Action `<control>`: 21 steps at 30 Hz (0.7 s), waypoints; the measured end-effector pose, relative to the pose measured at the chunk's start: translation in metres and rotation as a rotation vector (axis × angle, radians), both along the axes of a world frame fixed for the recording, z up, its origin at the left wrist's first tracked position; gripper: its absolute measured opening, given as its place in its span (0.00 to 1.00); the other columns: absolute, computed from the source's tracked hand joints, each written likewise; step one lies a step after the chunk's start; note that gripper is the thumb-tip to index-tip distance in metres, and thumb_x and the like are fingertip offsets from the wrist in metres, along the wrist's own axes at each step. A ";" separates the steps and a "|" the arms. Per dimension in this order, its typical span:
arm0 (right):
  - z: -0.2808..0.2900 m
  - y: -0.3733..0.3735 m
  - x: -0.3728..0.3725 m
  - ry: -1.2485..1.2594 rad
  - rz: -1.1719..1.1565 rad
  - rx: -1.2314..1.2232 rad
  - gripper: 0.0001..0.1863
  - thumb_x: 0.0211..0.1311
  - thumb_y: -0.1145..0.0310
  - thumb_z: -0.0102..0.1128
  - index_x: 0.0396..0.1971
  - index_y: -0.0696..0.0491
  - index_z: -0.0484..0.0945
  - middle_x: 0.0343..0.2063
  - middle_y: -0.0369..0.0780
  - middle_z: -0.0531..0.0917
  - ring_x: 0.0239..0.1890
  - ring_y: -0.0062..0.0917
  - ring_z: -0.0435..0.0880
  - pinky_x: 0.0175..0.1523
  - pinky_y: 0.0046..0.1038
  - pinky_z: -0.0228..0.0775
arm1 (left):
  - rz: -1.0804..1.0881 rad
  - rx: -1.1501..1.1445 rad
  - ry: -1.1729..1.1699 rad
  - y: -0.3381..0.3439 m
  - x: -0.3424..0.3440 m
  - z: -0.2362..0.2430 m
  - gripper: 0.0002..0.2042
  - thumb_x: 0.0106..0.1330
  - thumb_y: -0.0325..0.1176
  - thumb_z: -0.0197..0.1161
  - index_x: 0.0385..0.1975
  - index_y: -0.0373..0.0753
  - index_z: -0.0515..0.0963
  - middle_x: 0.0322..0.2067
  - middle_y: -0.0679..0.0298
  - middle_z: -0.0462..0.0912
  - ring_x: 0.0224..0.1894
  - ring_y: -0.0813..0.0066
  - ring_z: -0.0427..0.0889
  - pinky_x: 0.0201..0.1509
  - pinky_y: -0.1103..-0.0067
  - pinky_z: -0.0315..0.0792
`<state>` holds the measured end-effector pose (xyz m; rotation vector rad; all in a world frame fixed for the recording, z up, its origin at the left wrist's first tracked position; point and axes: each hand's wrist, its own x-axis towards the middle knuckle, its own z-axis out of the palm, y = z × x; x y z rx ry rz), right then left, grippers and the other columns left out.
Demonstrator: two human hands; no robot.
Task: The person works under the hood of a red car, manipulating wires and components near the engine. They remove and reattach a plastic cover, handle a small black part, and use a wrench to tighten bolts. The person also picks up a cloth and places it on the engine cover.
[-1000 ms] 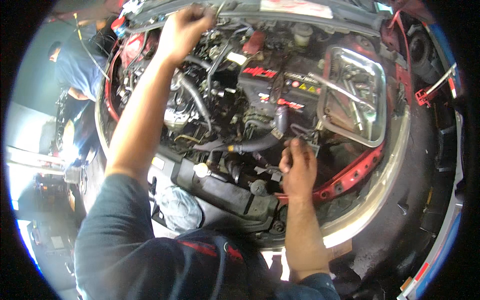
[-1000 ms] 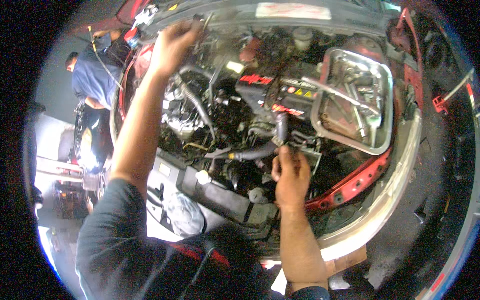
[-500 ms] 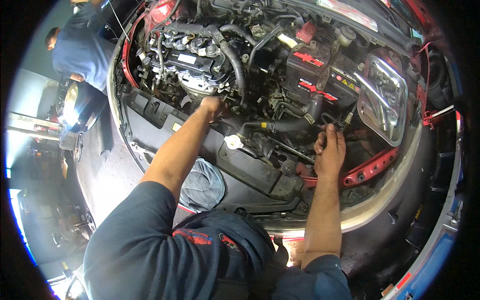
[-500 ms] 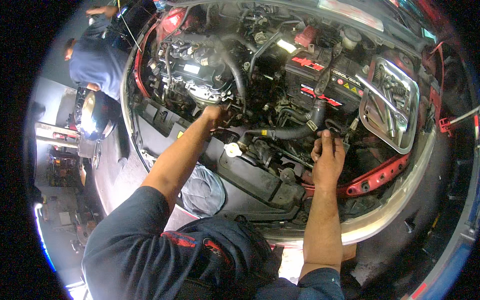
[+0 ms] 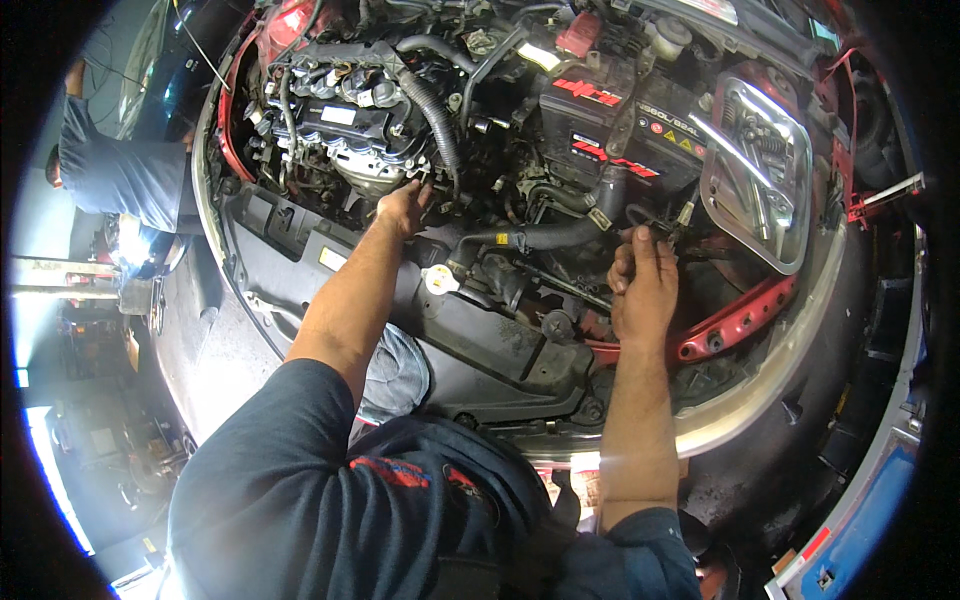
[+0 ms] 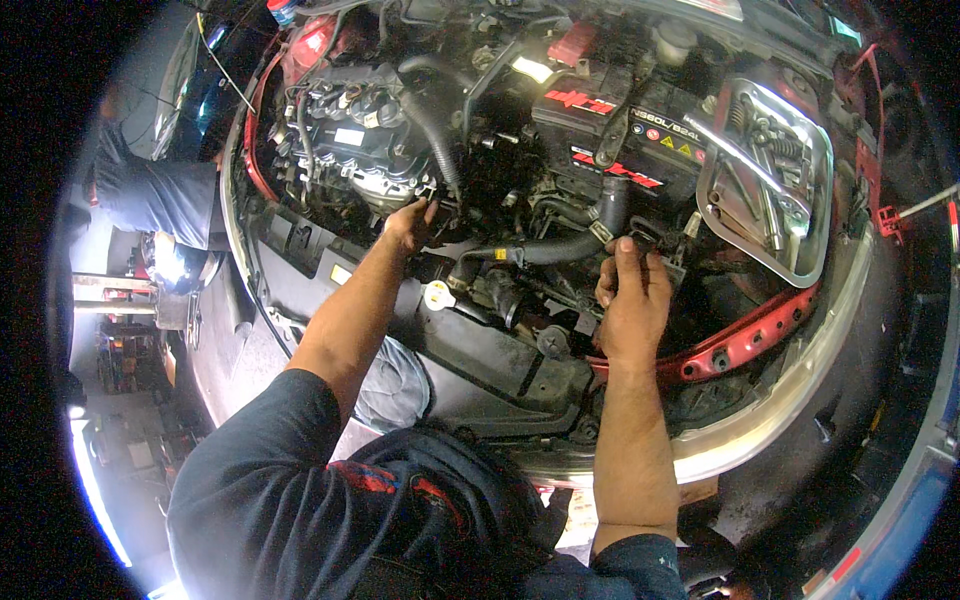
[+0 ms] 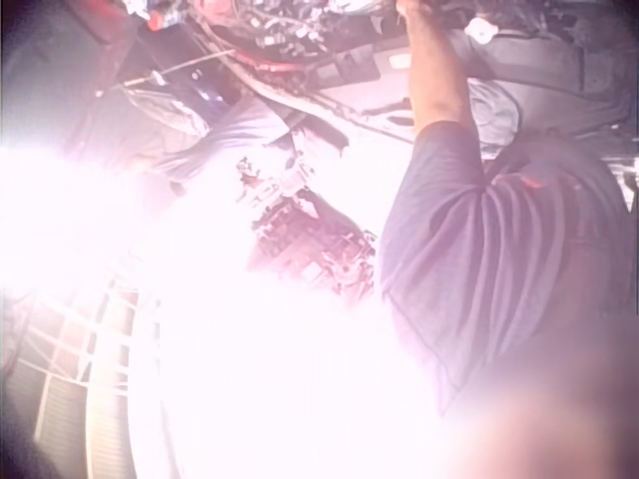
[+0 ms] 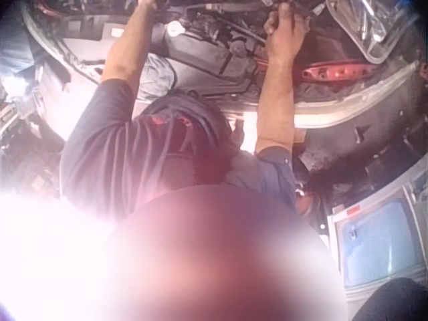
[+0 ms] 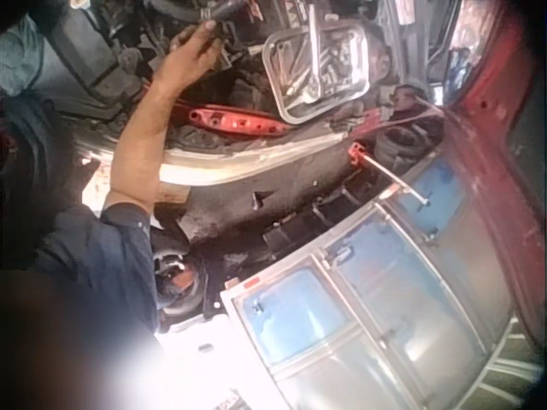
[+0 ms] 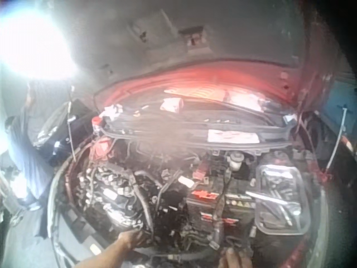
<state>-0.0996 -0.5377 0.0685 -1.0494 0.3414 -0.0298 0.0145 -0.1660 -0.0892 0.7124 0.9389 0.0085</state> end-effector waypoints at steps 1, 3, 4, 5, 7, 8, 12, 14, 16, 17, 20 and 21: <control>0.000 0.000 0.000 -0.006 -0.001 0.008 0.15 0.68 0.58 0.59 0.33 0.57 0.74 0.19 0.32 0.72 0.19 0.13 0.66 0.21 0.16 0.55 | -0.021 -0.011 0.005 0.000 0.000 -0.002 0.18 0.73 0.32 0.48 0.59 0.32 0.67 0.58 0.58 0.72 0.59 0.65 0.74 0.67 0.69 0.62; 0.000 0.002 0.000 -0.005 -0.012 0.021 0.15 0.67 0.58 0.60 0.34 0.57 0.75 0.20 0.32 0.72 0.19 0.13 0.66 0.21 0.16 0.55 | -0.062 -0.031 0.012 0.003 -0.002 -0.005 0.18 0.73 0.37 0.47 0.58 0.35 0.69 0.62 0.63 0.70 0.61 0.69 0.72 0.71 0.69 0.53; 0.000 0.003 0.000 -0.001 -0.011 0.018 0.16 0.67 0.58 0.61 0.34 0.57 0.75 0.20 0.32 0.72 0.19 0.13 0.67 0.21 0.16 0.55 | -0.082 -0.040 0.016 0.005 -0.003 -0.007 0.19 0.74 0.39 0.46 0.58 0.36 0.70 0.63 0.65 0.69 0.61 0.71 0.72 0.74 0.69 0.48; -0.001 0.004 0.000 0.017 -0.022 0.010 0.16 0.66 0.58 0.61 0.34 0.57 0.75 0.20 0.32 0.73 0.19 0.13 0.67 0.21 0.16 0.55 | -0.100 -0.040 0.019 0.007 -0.002 -0.009 0.19 0.74 0.42 0.46 0.58 0.38 0.70 0.65 0.67 0.68 0.62 0.73 0.71 0.76 0.69 0.43; -0.001 0.005 0.000 0.025 -0.035 0.004 0.16 0.66 0.58 0.62 0.35 0.58 0.75 0.20 0.33 0.73 0.20 0.13 0.68 0.21 0.16 0.56 | -0.226 0.129 -0.061 0.012 -0.002 -0.012 0.18 0.72 0.38 0.50 0.56 0.37 0.71 0.61 0.62 0.72 0.61 0.69 0.72 0.70 0.72 0.58; -0.001 0.005 0.000 0.016 -0.038 0.006 0.16 0.66 0.57 0.62 0.35 0.58 0.75 0.21 0.33 0.73 0.20 0.13 0.68 0.21 0.16 0.56 | -0.163 0.120 -0.060 0.013 -0.002 -0.013 0.18 0.72 0.37 0.51 0.56 0.36 0.71 0.60 0.61 0.72 0.61 0.68 0.73 0.68 0.72 0.60; -0.001 0.003 -0.001 0.019 -0.021 0.001 0.16 0.66 0.58 0.62 0.35 0.58 0.76 0.21 0.33 0.74 0.20 0.13 0.68 0.21 0.16 0.56 | -0.054 0.054 -0.085 0.007 -0.001 -0.011 0.17 0.70 0.30 0.55 0.56 0.30 0.69 0.58 0.56 0.72 0.59 0.63 0.74 0.63 0.74 0.71; -0.001 0.003 -0.001 0.009 -0.008 0.006 0.16 0.66 0.58 0.61 0.35 0.58 0.76 0.21 0.33 0.74 0.20 0.13 0.68 0.21 0.16 0.56 | -0.039 0.056 -0.086 0.002 0.000 -0.006 0.17 0.69 0.28 0.55 0.56 0.30 0.69 0.58 0.55 0.72 0.59 0.62 0.74 0.63 0.73 0.72; -0.001 0.003 -0.002 0.011 -0.001 0.009 0.16 0.67 0.58 0.61 0.35 0.58 0.76 0.21 0.33 0.74 0.20 0.13 0.68 0.21 0.16 0.56 | -0.056 0.060 -0.063 -0.002 0.000 0.000 0.17 0.69 0.27 0.56 0.55 0.30 0.69 0.57 0.55 0.73 0.59 0.61 0.73 0.62 0.72 0.73; -0.001 0.003 -0.002 0.015 0.002 0.009 0.16 0.67 0.58 0.61 0.35 0.58 0.76 0.21 0.33 0.73 0.20 0.13 0.68 0.21 0.16 0.56 | -0.079 0.093 -0.076 -0.004 0.000 0.003 0.17 0.69 0.28 0.56 0.56 0.30 0.69 0.58 0.55 0.72 0.60 0.61 0.73 0.63 0.72 0.73; -0.001 0.005 -0.003 0.027 -0.003 0.003 0.15 0.67 0.59 0.60 0.34 0.58 0.76 0.21 0.32 0.73 0.20 0.13 0.67 0.21 0.16 0.56 | -0.125 0.174 -0.119 -0.007 0.000 0.009 0.17 0.70 0.29 0.55 0.56 0.30 0.68 0.59 0.54 0.70 0.60 0.60 0.72 0.64 0.72 0.72; -0.001 0.006 -0.003 0.023 -0.006 0.002 0.15 0.67 0.59 0.60 0.34 0.58 0.76 0.21 0.32 0.73 0.20 0.12 0.67 0.21 0.16 0.56 | -0.127 0.191 -0.134 -0.008 -0.001 0.009 0.17 0.70 0.29 0.55 0.55 0.29 0.68 0.59 0.53 0.71 0.60 0.60 0.73 0.64 0.72 0.72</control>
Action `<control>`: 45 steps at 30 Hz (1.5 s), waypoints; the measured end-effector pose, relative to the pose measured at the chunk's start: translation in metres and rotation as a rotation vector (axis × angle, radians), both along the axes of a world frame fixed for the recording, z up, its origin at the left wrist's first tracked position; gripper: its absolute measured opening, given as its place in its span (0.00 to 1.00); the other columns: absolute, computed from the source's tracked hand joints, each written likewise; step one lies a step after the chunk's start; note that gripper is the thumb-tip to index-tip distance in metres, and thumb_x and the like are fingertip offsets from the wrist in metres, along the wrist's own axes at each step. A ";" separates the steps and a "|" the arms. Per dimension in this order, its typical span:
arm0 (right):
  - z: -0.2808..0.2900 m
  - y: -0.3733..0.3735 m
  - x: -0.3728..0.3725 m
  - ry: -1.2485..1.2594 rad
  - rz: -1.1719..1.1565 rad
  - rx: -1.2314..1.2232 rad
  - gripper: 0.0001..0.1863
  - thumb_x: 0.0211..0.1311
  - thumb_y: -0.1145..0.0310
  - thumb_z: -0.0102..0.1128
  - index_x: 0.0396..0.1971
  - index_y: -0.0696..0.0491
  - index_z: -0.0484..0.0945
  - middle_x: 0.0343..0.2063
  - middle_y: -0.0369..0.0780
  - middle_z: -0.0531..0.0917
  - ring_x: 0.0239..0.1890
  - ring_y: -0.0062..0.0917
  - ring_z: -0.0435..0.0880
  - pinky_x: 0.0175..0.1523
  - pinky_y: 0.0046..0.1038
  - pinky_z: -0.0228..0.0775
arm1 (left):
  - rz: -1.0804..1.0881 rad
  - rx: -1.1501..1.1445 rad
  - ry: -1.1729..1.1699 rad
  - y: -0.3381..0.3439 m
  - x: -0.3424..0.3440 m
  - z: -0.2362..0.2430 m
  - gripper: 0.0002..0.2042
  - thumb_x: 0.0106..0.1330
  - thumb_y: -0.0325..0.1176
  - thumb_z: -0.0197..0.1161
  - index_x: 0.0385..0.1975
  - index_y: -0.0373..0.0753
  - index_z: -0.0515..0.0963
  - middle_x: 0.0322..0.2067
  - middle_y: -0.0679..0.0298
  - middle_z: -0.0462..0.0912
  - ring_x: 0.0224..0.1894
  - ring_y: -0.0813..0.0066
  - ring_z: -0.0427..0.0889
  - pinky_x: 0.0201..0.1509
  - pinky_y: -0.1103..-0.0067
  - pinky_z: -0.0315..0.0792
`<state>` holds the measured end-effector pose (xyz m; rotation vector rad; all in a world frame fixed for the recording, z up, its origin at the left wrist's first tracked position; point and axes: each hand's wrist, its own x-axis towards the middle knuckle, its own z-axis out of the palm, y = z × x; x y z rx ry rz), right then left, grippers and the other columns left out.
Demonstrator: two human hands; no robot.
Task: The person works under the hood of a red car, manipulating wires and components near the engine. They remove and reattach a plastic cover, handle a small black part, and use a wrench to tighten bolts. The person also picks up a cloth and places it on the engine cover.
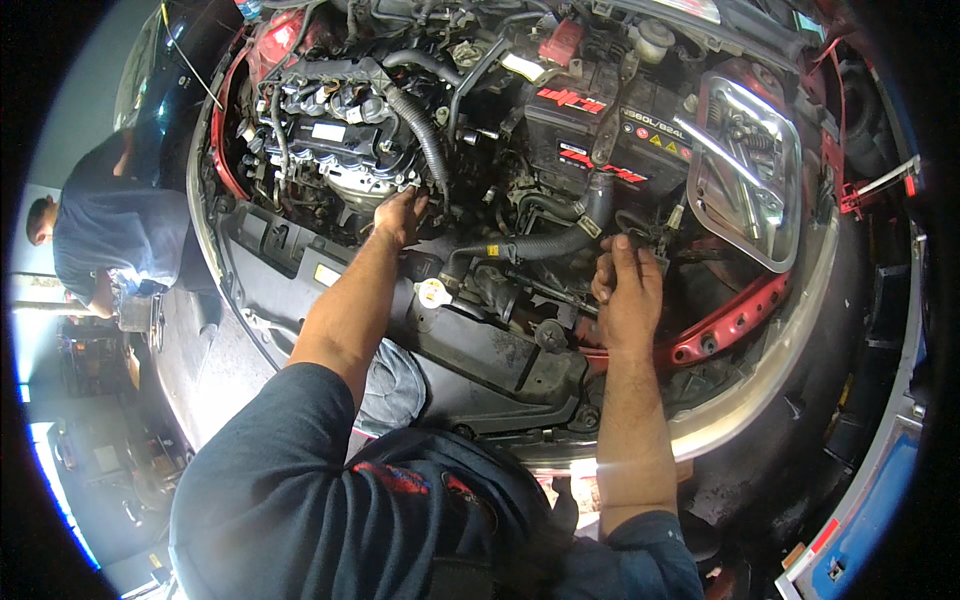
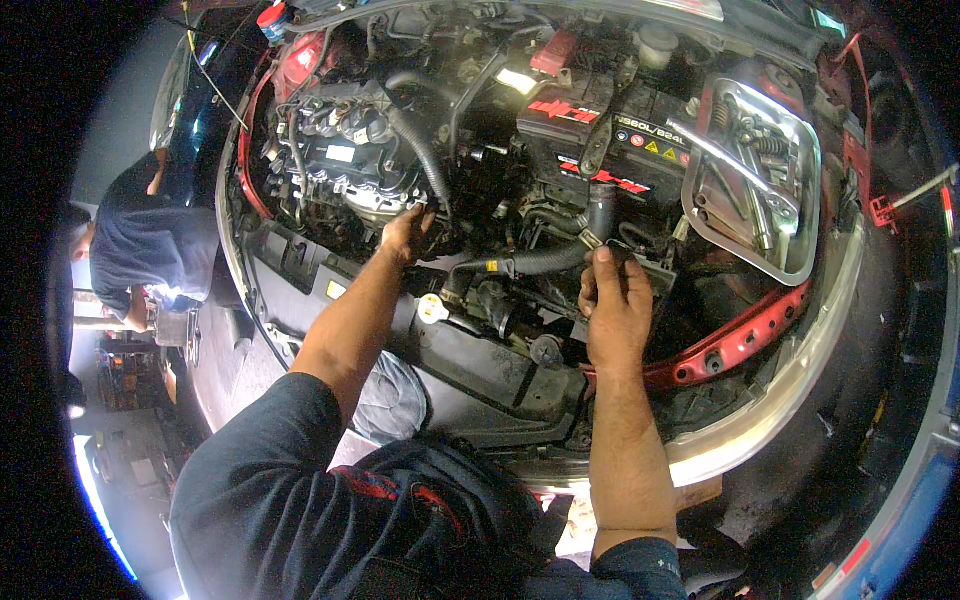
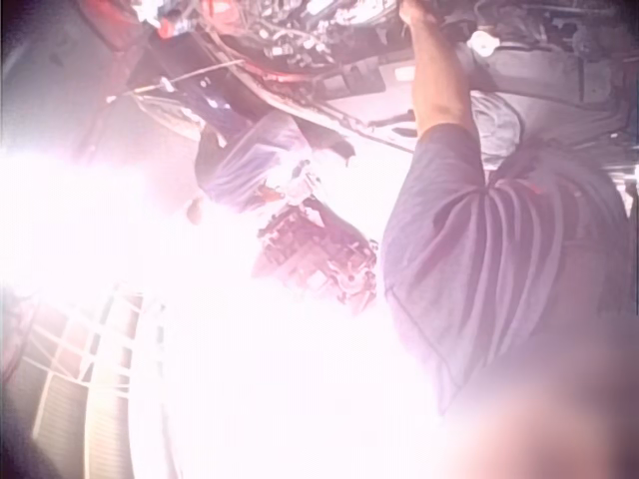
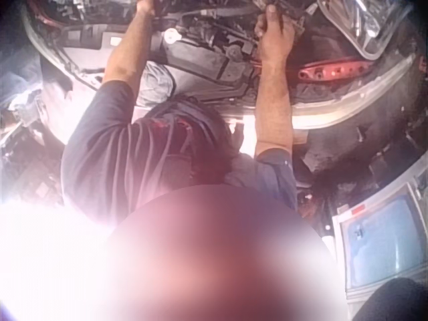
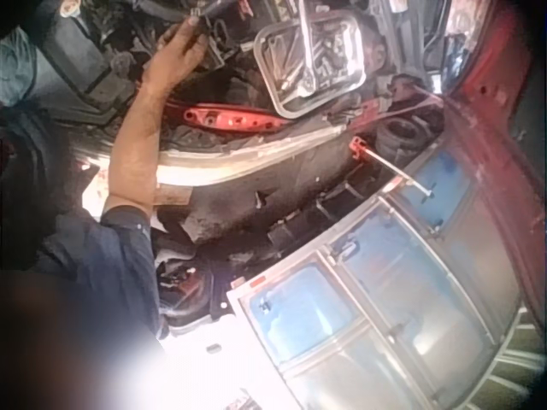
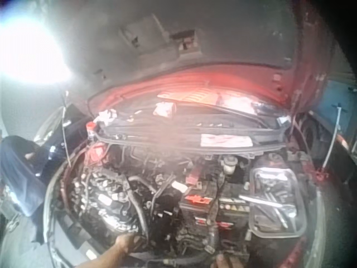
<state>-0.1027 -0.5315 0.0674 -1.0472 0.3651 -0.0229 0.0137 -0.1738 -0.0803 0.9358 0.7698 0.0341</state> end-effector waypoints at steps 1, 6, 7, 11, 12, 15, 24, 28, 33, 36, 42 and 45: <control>0.000 0.001 0.000 0.002 0.005 -0.006 0.15 0.67 0.59 0.60 0.34 0.58 0.76 0.21 0.32 0.73 0.20 0.12 0.67 0.21 0.16 0.56 | -0.012 0.017 -0.028 0.001 -0.002 0.000 0.16 0.70 0.29 0.55 0.55 0.29 0.68 0.58 0.53 0.71 0.59 0.60 0.73 0.63 0.72 0.72; 0.003 -0.001 0.002 0.006 -0.005 0.008 0.15 0.67 0.59 0.60 0.34 0.58 0.76 0.21 0.32 0.74 0.19 0.12 0.67 0.21 0.16 0.56 | -0.080 -0.132 0.094 0.005 -0.002 -0.008 0.18 0.74 0.37 0.50 0.56 0.31 0.68 0.56 0.51 0.73 0.59 0.60 0.73 0.64 0.70 0.72; 0.003 -0.002 0.002 -0.012 0.007 0.013 0.13 0.68 0.60 0.59 0.35 0.57 0.75 0.22 0.33 0.74 0.20 0.13 0.68 0.21 0.16 0.56 | -0.100 -0.166 0.114 0.006 0.000 -0.011 0.18 0.75 0.38 0.49 0.56 0.32 0.68 0.55 0.50 0.73 0.59 0.60 0.73 0.64 0.70 0.72; 0.002 -0.003 0.001 0.019 -0.012 0.000 0.11 0.68 0.63 0.59 0.37 0.56 0.74 0.24 0.34 0.74 0.22 0.13 0.68 0.20 0.15 0.55 | -0.009 -0.167 0.113 0.012 0.002 -0.023 0.19 0.72 0.31 0.54 0.58 0.28 0.66 0.55 0.48 0.74 0.58 0.59 0.75 0.58 0.73 0.76; 0.001 -0.003 0.001 0.001 -0.005 -0.002 0.11 0.68 0.63 0.59 0.37 0.56 0.74 0.23 0.34 0.74 0.22 0.13 0.68 0.20 0.15 0.55 | -0.012 -0.149 0.070 0.012 0.003 -0.025 0.19 0.70 0.30 0.56 0.57 0.27 0.66 0.54 0.48 0.74 0.57 0.59 0.76 0.57 0.73 0.77; -0.002 -0.003 0.001 -0.002 0.016 -0.019 0.12 0.68 0.62 0.59 0.36 0.57 0.75 0.22 0.34 0.74 0.20 0.12 0.67 0.20 0.15 0.55 | -0.034 -0.051 -0.001 0.015 0.001 -0.025 0.19 0.67 0.27 0.59 0.56 0.26 0.68 0.54 0.49 0.75 0.54 0.58 0.78 0.56 0.73 0.78; -0.001 -0.004 0.002 -0.008 0.081 -0.123 0.13 0.69 0.60 0.57 0.33 0.55 0.74 0.19 0.31 0.73 0.19 0.13 0.67 0.22 0.17 0.55 | -0.892 1.348 0.429 0.019 -0.002 -0.003 0.23 0.64 0.49 0.57 0.53 0.40 0.75 0.48 0.56 0.80 0.53 0.62 0.78 0.54 0.67 0.72; -0.004 -0.005 0.000 -0.026 0.091 -0.142 0.13 0.69 0.59 0.57 0.29 0.51 0.73 0.17 0.28 0.72 0.18 0.12 0.67 0.24 0.19 0.59 | -0.872 1.468 0.436 0.023 -0.011 0.025 0.21 0.63 0.49 0.56 0.37 0.33 0.78 0.32 0.51 0.82 0.35 0.61 0.81 0.35 0.68 0.74; -0.009 0.002 0.000 0.089 0.248 -0.441 0.21 0.66 0.53 0.57 0.40 0.60 0.78 0.28 0.48 0.83 0.32 0.38 0.82 0.42 0.37 0.71 | -1.135 1.113 0.469 0.000 -0.026 0.133 0.18 0.66 0.43 0.49 0.29 0.34 0.79 0.20 0.63 0.79 0.20 0.76 0.75 0.22 0.76 0.70; -0.007 0.007 -0.005 -0.046 0.228 -0.575 0.22 0.66 0.54 0.58 0.44 0.60 0.78 0.37 0.53 0.84 0.43 0.45 0.83 0.49 0.36 0.72 | -1.293 1.251 0.208 -0.033 -0.021 0.215 0.17 0.62 0.39 0.51 0.35 0.32 0.81 0.26 0.59 0.82 0.27 0.72 0.79 0.32 0.75 0.75; -0.010 0.009 -0.003 -0.095 0.203 -0.525 0.21 0.66 0.55 0.57 0.44 0.60 0.78 0.38 0.52 0.84 0.43 0.44 0.83 0.49 0.36 0.72 | -1.015 1.391 -0.455 -0.131 0.053 0.303 0.16 0.65 0.39 0.61 0.39 0.29 0.78 0.27 0.59 0.80 0.31 0.76 0.74 0.37 0.74 0.70; -0.015 0.004 -0.001 -0.082 0.241 -0.482 0.21 0.66 0.55 0.57 0.43 0.60 0.78 0.36 0.52 0.83 0.41 0.45 0.83 0.46 0.37 0.72 | -0.782 1.519 -0.718 -0.178 0.105 0.318 0.17 0.65 0.41 0.63 0.41 0.30 0.80 0.32 0.56 0.84 0.33 0.76 0.79 0.41 0.75 0.73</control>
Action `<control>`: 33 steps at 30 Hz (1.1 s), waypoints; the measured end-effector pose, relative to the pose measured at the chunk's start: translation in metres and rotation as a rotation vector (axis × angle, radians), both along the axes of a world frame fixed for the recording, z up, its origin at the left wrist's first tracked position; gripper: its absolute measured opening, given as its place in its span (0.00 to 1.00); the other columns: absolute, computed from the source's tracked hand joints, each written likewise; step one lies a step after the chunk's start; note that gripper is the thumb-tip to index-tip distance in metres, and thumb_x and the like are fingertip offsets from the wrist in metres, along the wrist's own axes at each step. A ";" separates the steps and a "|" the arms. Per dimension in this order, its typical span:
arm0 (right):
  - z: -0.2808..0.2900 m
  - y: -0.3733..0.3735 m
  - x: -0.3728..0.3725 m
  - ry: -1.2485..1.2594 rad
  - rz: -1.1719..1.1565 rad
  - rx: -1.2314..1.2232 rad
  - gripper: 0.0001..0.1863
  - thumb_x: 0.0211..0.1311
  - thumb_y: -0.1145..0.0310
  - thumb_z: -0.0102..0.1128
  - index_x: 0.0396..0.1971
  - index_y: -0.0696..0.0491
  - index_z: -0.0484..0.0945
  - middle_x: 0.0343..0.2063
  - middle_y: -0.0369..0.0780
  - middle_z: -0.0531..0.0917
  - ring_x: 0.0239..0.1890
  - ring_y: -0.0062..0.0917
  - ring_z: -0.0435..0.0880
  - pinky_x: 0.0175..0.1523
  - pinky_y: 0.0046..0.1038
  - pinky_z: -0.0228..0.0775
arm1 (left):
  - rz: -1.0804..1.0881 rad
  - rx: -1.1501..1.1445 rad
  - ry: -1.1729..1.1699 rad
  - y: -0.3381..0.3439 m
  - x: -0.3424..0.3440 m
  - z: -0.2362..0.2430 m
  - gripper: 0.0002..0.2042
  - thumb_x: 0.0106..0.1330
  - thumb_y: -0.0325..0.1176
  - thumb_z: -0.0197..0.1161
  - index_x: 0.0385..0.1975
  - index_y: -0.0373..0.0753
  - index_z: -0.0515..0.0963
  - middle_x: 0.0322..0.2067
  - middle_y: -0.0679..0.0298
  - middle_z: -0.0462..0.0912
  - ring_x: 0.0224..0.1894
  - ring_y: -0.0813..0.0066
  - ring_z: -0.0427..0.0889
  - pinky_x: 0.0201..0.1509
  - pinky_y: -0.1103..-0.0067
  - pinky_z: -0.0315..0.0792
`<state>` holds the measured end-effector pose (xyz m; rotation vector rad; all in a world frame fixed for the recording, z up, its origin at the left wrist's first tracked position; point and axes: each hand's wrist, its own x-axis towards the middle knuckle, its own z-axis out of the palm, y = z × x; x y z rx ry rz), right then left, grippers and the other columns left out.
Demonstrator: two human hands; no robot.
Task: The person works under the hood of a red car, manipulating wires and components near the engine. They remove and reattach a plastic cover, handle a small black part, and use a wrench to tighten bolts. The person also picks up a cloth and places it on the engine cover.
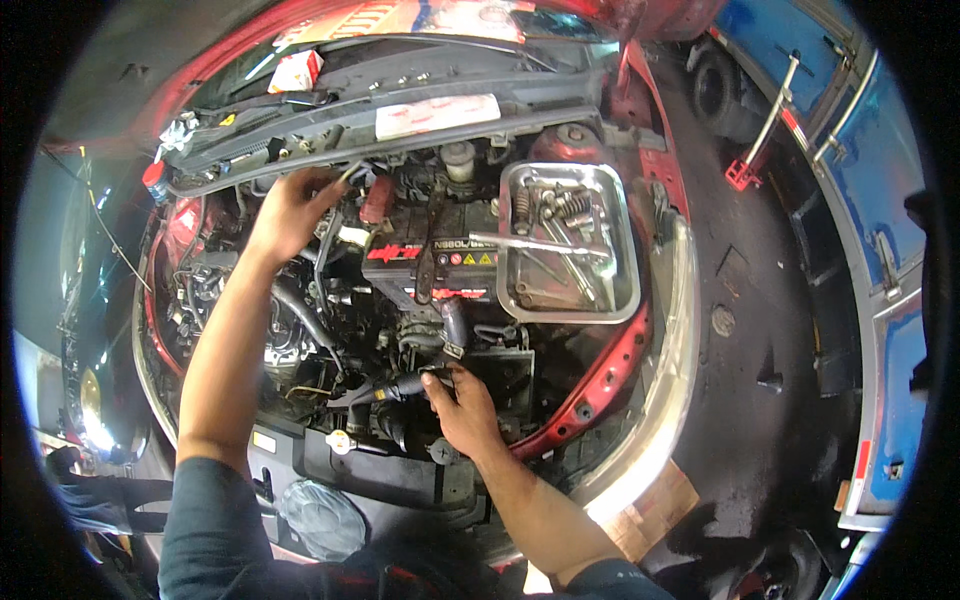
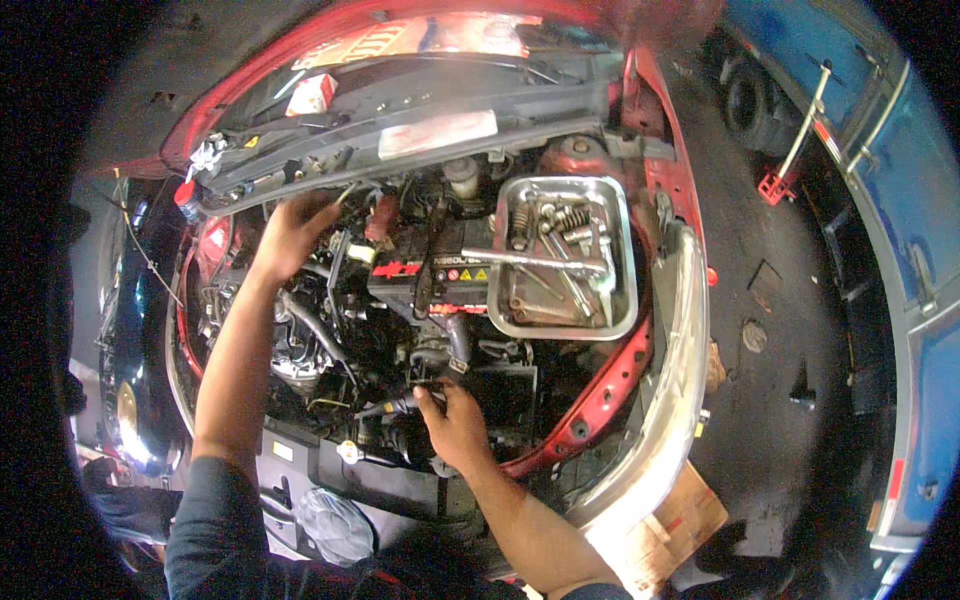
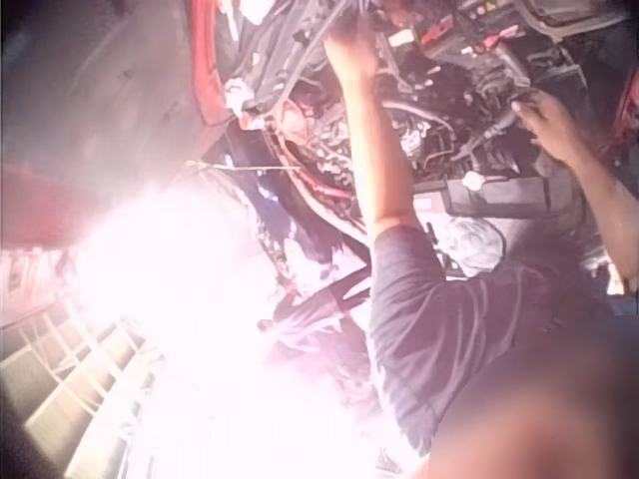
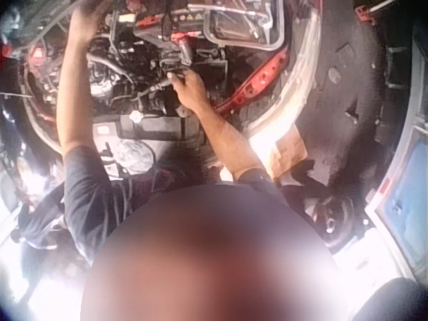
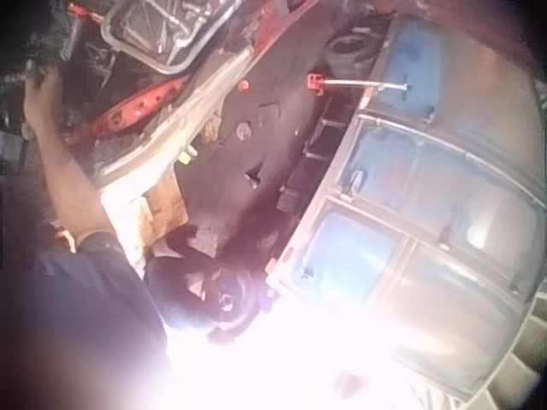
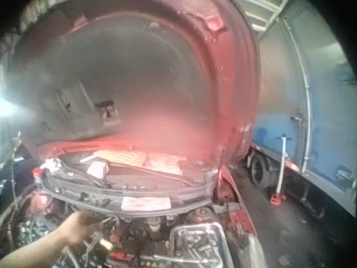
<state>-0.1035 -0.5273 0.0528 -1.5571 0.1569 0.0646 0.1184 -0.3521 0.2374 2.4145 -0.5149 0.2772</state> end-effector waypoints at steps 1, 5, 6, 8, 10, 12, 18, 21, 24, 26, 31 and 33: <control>-0.001 0.000 0.001 -0.021 -0.006 -0.012 0.21 0.67 0.55 0.57 0.43 0.60 0.78 0.35 0.52 0.83 0.40 0.45 0.83 0.45 0.37 0.72 | 0.015 -0.017 0.028 -0.012 0.019 0.005 0.18 0.65 0.41 0.63 0.42 0.30 0.80 0.33 0.54 0.85 0.34 0.73 0.81 0.43 0.75 0.73; -0.001 0.002 -0.001 -0.079 -0.035 -0.028 0.14 0.68 0.59 0.56 0.37 0.57 0.76 0.24 0.37 0.77 0.27 0.24 0.75 0.35 0.27 0.68 | 0.135 0.145 -0.255 -0.045 0.097 0.012 0.16 0.63 0.41 0.63 0.42 0.35 0.81 0.38 0.51 0.85 0.43 0.56 0.84 0.49 0.69 0.75; -0.001 0.002 -0.002 -0.049 -0.020 -0.016 0.18 0.68 0.57 0.56 0.40 0.59 0.77 0.29 0.44 0.80 0.33 0.34 0.79 0.40 0.32 0.70 | 0.166 0.178 -0.255 -0.048 0.116 0.014 0.15 0.63 0.40 0.63 0.42 0.37 0.82 0.39 0.51 0.85 0.44 0.57 0.84 0.50 0.69 0.75; -0.001 0.003 -0.002 0.026 -0.010 0.123 0.22 0.68 0.53 0.56 0.42 0.60 0.77 0.34 0.51 0.83 0.38 0.43 0.83 0.45 0.36 0.72 | 0.193 0.211 -0.268 -0.050 0.151 0.015 0.14 0.62 0.40 0.63 0.43 0.39 0.82 0.40 0.53 0.85 0.45 0.58 0.84 0.51 0.70 0.75; -0.002 0.004 -0.002 -0.003 -0.013 0.209 0.22 0.68 0.53 0.56 0.42 0.60 0.77 0.33 0.50 0.82 0.38 0.43 0.83 0.45 0.36 0.72 | 0.206 0.249 -0.256 -0.050 0.178 0.018 0.14 0.62 0.40 0.64 0.43 0.41 0.82 0.41 0.55 0.85 0.46 0.59 0.84 0.52 0.70 0.75; -0.003 0.003 -0.002 -0.017 -0.006 0.136 0.22 0.67 0.52 0.57 0.42 0.60 0.77 0.33 0.49 0.83 0.38 0.42 0.83 0.46 0.35 0.73 | 0.230 0.240 -0.252 -0.052 0.199 0.020 0.14 0.62 0.41 0.64 0.43 0.41 0.82 0.41 0.55 0.85 0.46 0.59 0.83 0.52 0.70 0.74; 0.003 0.003 -0.003 0.033 -0.012 0.186 0.22 0.68 0.53 0.57 0.42 0.59 0.78 0.35 0.49 0.84 0.40 0.41 0.84 0.46 0.36 0.74 | 0.306 0.364 -0.218 -0.078 0.210 0.022 0.18 0.61 0.48 0.64 0.43 0.41 0.83 0.41 0.55 0.85 0.46 0.58 0.84 0.53 0.70 0.74; 0.008 0.000 -0.004 0.016 -0.003 0.170 0.22 0.68 0.53 0.56 0.43 0.60 0.77 0.36 0.50 0.84 0.40 0.42 0.84 0.46 0.35 0.74 | 0.201 0.120 -0.273 -0.102 0.186 0.023 0.20 0.61 0.48 0.65 0.42 0.38 0.83 0.41 0.55 0.86 0.44 0.62 0.85 0.52 0.72 0.75; 0.009 0.000 -0.003 -0.010 0.009 0.121 0.22 0.68 0.53 0.56 0.45 0.59 0.76 0.36 0.50 0.84 0.41 0.42 0.84 0.46 0.35 0.74 | -0.189 -0.094 -0.068 -0.142 0.144 0.009 0.16 0.63 0.42 0.66 0.42 0.35 0.81 0.40 0.55 0.86 0.42 0.68 0.85 0.49 0.75 0.76; 0.008 0.001 -0.004 -0.039 -0.002 0.105 0.22 0.68 0.52 0.55 0.45 0.59 0.76 0.36 0.50 0.84 0.41 0.42 0.84 0.47 0.35 0.74 | -0.438 0.154 -0.147 -0.166 0.110 -0.007 0.17 0.62 0.42 0.66 0.45 0.36 0.80 0.40 0.56 0.85 0.44 0.68 0.83 0.52 0.74 0.75; 0.000 0.007 -0.003 0.015 0.005 0.071 0.18 0.69 0.58 0.57 0.42 0.60 0.75 0.35 0.43 0.82 0.36 0.25 0.79 0.44 0.29 0.70 | -0.501 0.585 -0.190 -0.223 0.057 -0.047 0.13 0.62 0.41 0.64 0.42 0.42 0.79 0.39 0.57 0.85 0.45 0.57 0.83 0.50 0.67 0.76; -0.001 0.007 -0.003 -0.008 0.000 0.148 0.17 0.69 0.58 0.57 0.42 0.60 0.75 0.35 0.43 0.82 0.36 0.26 0.80 0.44 0.29 0.70 | -0.408 0.492 -0.134 -0.233 0.051 -0.053 0.13 0.62 0.40 0.64 0.42 0.42 0.78 0.39 0.56 0.85 0.44 0.55 0.83 0.50 0.65 0.76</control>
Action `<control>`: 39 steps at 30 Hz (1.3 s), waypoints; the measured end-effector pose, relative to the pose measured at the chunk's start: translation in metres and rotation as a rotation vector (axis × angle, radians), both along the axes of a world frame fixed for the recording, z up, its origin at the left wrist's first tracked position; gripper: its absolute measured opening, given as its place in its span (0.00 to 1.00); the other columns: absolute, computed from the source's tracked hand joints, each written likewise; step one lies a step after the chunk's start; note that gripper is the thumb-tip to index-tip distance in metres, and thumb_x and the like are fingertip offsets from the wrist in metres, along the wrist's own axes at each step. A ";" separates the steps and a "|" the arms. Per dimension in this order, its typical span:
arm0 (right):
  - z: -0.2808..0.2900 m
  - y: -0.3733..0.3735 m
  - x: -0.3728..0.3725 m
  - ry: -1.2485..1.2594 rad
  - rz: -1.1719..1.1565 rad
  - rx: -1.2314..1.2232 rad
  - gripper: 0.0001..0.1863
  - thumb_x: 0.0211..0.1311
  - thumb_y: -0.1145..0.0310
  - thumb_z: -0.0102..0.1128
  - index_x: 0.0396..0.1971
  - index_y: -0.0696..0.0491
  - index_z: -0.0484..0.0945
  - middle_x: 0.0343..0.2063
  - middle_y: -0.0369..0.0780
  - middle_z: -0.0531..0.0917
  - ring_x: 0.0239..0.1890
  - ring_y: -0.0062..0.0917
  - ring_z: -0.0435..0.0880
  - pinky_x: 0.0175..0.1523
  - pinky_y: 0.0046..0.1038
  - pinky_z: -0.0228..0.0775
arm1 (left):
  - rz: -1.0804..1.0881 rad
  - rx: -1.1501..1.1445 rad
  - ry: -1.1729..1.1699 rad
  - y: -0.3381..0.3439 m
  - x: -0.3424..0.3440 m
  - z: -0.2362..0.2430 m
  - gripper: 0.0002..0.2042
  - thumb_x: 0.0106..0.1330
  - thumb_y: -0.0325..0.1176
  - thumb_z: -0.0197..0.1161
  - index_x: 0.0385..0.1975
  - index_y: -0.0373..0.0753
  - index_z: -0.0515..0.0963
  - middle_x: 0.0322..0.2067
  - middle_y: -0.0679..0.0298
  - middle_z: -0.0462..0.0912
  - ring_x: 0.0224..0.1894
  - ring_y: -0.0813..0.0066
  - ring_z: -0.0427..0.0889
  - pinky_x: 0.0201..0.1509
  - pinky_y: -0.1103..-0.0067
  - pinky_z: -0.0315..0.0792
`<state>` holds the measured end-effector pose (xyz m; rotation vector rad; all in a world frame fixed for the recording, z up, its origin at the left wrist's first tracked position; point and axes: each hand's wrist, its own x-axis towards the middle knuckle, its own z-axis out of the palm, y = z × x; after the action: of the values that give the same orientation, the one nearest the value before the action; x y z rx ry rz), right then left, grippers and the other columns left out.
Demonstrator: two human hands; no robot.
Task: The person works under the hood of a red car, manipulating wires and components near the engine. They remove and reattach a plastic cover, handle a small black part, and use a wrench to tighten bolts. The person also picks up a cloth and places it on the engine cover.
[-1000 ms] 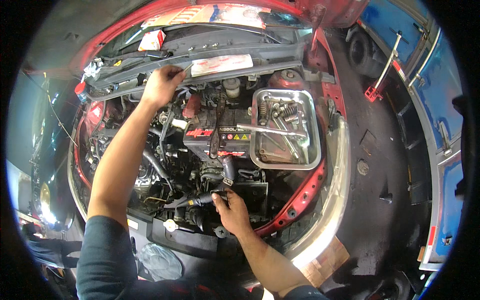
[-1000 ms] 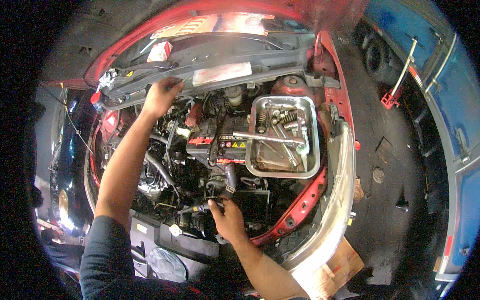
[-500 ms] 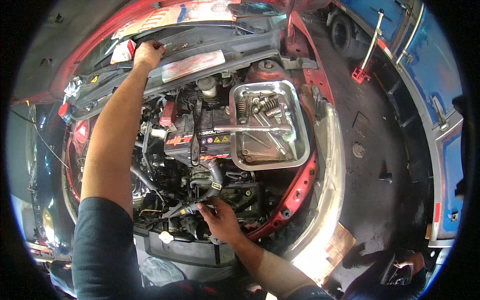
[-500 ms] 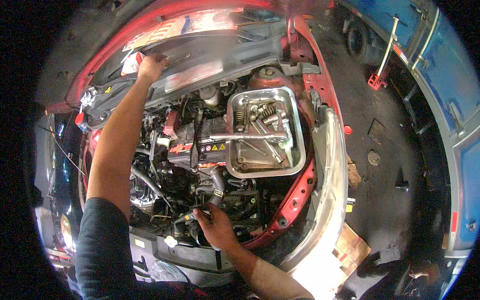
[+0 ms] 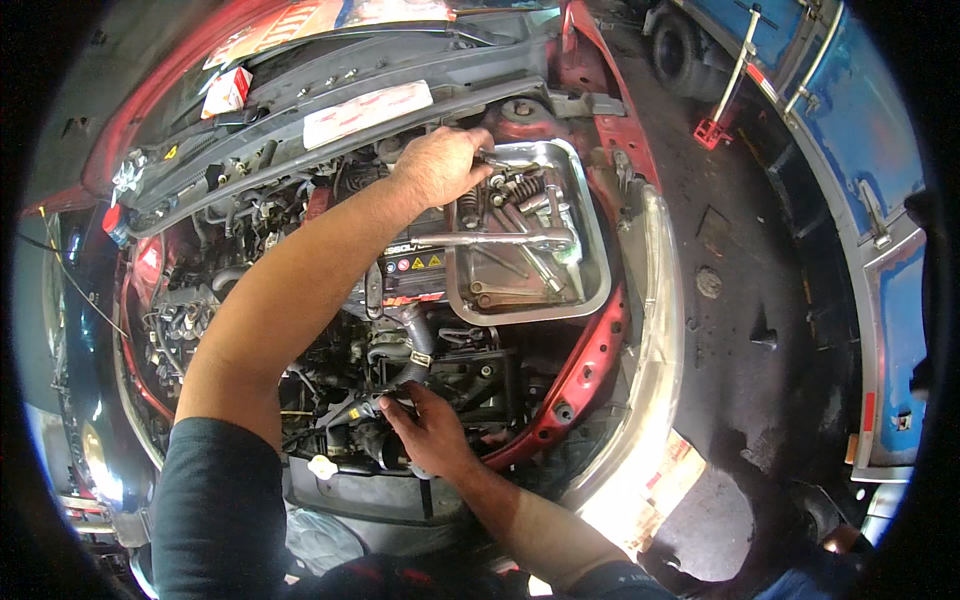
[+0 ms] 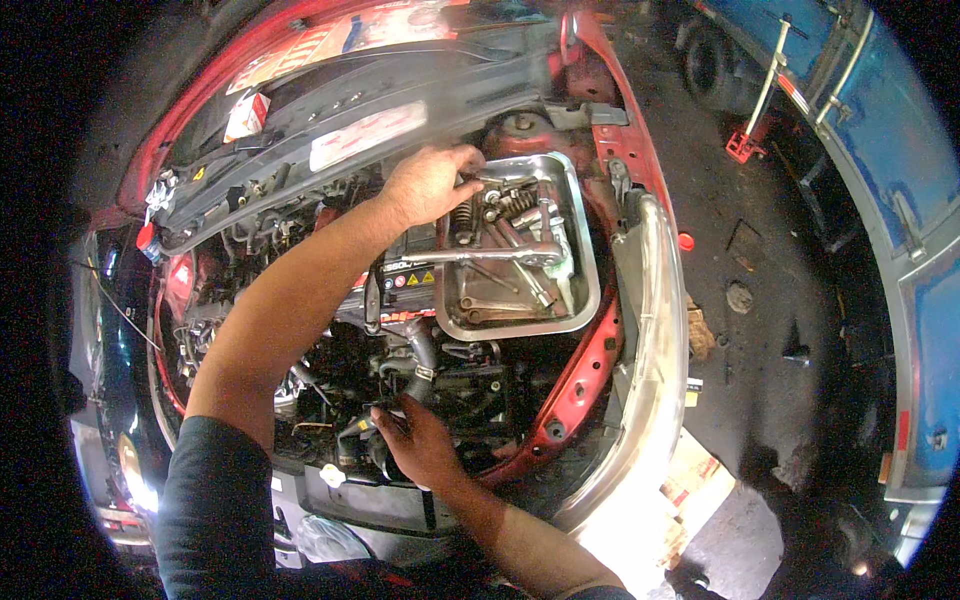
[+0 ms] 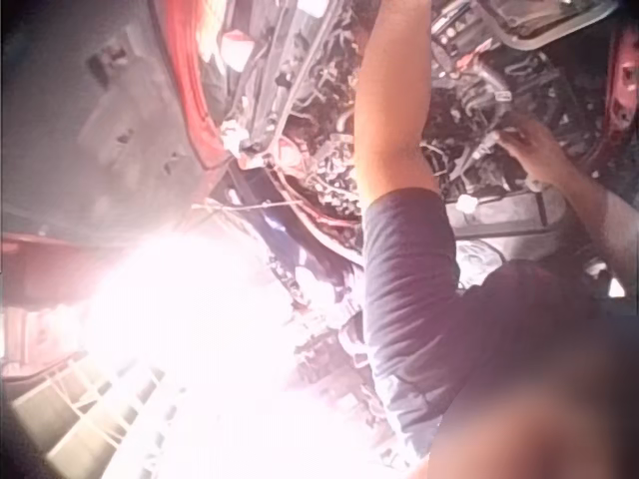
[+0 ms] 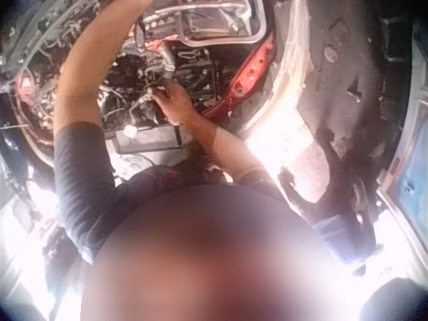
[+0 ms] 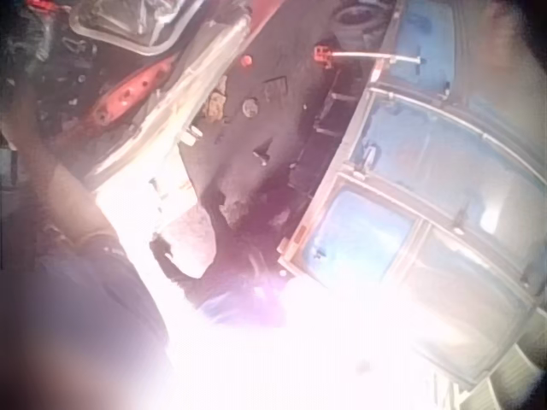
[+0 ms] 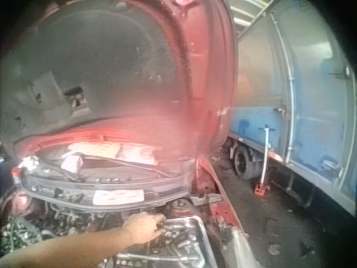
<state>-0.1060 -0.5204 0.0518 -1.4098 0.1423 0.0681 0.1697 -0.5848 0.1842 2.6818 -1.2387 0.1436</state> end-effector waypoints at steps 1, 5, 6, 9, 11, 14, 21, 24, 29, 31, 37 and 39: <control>0.000 -0.001 0.000 0.023 -0.002 0.027 0.17 0.69 0.58 0.57 0.42 0.60 0.75 0.35 0.44 0.82 0.36 0.26 0.80 0.45 0.29 0.70 | 0.047 -0.047 0.025 -0.004 -0.002 -0.002 0.13 0.62 0.40 0.64 0.42 0.42 0.78 0.38 0.55 0.85 0.44 0.55 0.82 0.50 0.65 0.76; 0.005 -0.006 -0.001 0.027 0.013 -0.019 0.17 0.69 0.58 0.57 0.42 0.59 0.75 0.34 0.44 0.82 0.36 0.25 0.80 0.44 0.28 0.70 | -0.124 -0.054 -0.047 -0.003 -0.008 -0.002 0.17 0.64 0.47 0.62 0.42 0.40 0.79 0.38 0.53 0.84 0.42 0.55 0.83 0.49 0.64 0.76; 0.007 -0.007 -0.001 0.048 0.028 -0.016 0.17 0.69 0.57 0.57 0.42 0.58 0.75 0.34 0.43 0.82 0.36 0.25 0.80 0.44 0.29 0.70 | -0.203 -0.016 0.076 -0.003 -0.012 -0.002 0.17 0.64 0.47 0.62 0.42 0.39 0.79 0.38 0.52 0.84 0.43 0.55 0.83 0.49 0.65 0.76; 0.012 -0.006 0.000 -0.047 -0.016 -0.008 0.17 0.69 0.57 0.57 0.42 0.58 0.75 0.33 0.44 0.82 0.36 0.26 0.80 0.43 0.29 0.71 | -0.297 0.175 0.367 0.003 -0.034 -0.008 0.20 0.64 0.50 0.63 0.41 0.36 0.81 0.40 0.49 0.83 0.44 0.56 0.83 0.51 0.68 0.74; 0.013 -0.006 0.000 -0.038 -0.010 0.003 0.18 0.69 0.56 0.57 0.42 0.58 0.75 0.33 0.44 0.82 0.36 0.27 0.81 0.43 0.30 0.71 | -0.356 0.157 0.201 0.006 -0.057 -0.021 0.18 0.65 0.45 0.61 0.43 0.35 0.79 0.40 0.49 0.82 0.45 0.52 0.81 0.51 0.64 0.74; 0.013 -0.007 -0.002 0.035 0.033 -0.017 0.19 0.68 0.55 0.56 0.42 0.59 0.76 0.33 0.46 0.82 0.36 0.30 0.82 0.43 0.31 0.71 | -0.329 0.043 0.112 0.014 -0.079 -0.034 0.15 0.65 0.41 0.60 0.44 0.35 0.78 0.41 0.50 0.80 0.46 0.50 0.80 0.51 0.63 0.74; 0.016 -0.006 0.001 0.005 0.030 -0.089 0.23 0.68 0.52 0.54 0.46 0.60 0.75 0.39 0.52 0.82 0.42 0.45 0.81 0.49 0.40 0.72 | -0.508 -0.054 0.225 0.020 -0.090 -0.033 0.14 0.64 0.39 0.62 0.43 0.36 0.79 0.41 0.53 0.80 0.46 0.51 0.79 0.52 0.64 0.74; 0.018 -0.009 0.001 0.093 0.085 -0.076 0.25 0.68 0.52 0.53 0.48 0.61 0.75 0.42 0.54 0.82 0.47 0.50 0.81 0.51 0.43 0.72 | -0.521 -0.091 0.288 0.018 -0.081 -0.031 0.14 0.65 0.39 0.61 0.43 0.36 0.79 0.41 0.54 0.80 0.46 0.53 0.80 0.52 0.64 0.73; 0.014 -0.008 0.000 0.088 0.082 -0.050 0.25 0.68 0.51 0.53 0.48 0.61 0.75 0.42 0.55 0.82 0.46 0.51 0.81 0.51 0.42 0.72 | -0.298 -0.117 0.096 0.006 -0.038 -0.032 0.10 0.66 0.37 0.59 0.43 0.41 0.79 0.42 0.55 0.79 0.47 0.54 0.79 0.53 0.65 0.74; 0.011 -0.007 0.000 0.059 0.083 -0.066 0.25 0.69 0.51 0.53 0.48 0.60 0.75 0.42 0.54 0.82 0.46 0.50 0.81 0.51 0.42 0.72 | -0.311 -0.075 -0.056 0.001 -0.020 -0.031 0.10 0.65 0.35 0.60 0.42 0.42 0.80 0.43 0.57 0.78 0.47 0.54 0.79 0.54 0.65 0.74; 0.008 -0.004 -0.001 -0.098 -0.043 -0.057 0.19 0.69 0.56 0.56 0.43 0.60 0.75 0.36 0.47 0.82 0.37 0.32 0.82 0.45 0.31 0.71 | -0.181 0.088 -0.277 -0.012 0.008 -0.023 0.08 0.60 0.31 0.59 0.38 0.43 0.81 0.39 0.59 0.77 0.45 0.55 0.78 0.51 0.64 0.73; 0.009 -0.004 -0.001 -0.056 -0.003 -0.032 0.19 0.69 0.57 0.56 0.44 0.60 0.75 0.37 0.47 0.82 0.41 0.34 0.81 0.48 0.32 0.71 | -0.202 0.028 -0.162 -0.017 0.014 -0.019 0.08 0.61 0.30 0.59 0.38 0.43 0.81 0.39 0.58 0.77 0.45 0.55 0.78 0.51 0.64 0.73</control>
<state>-0.1071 -0.5245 0.0609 -1.4423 0.0993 0.0241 0.1840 -0.6014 0.1656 2.5914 -1.5617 0.3225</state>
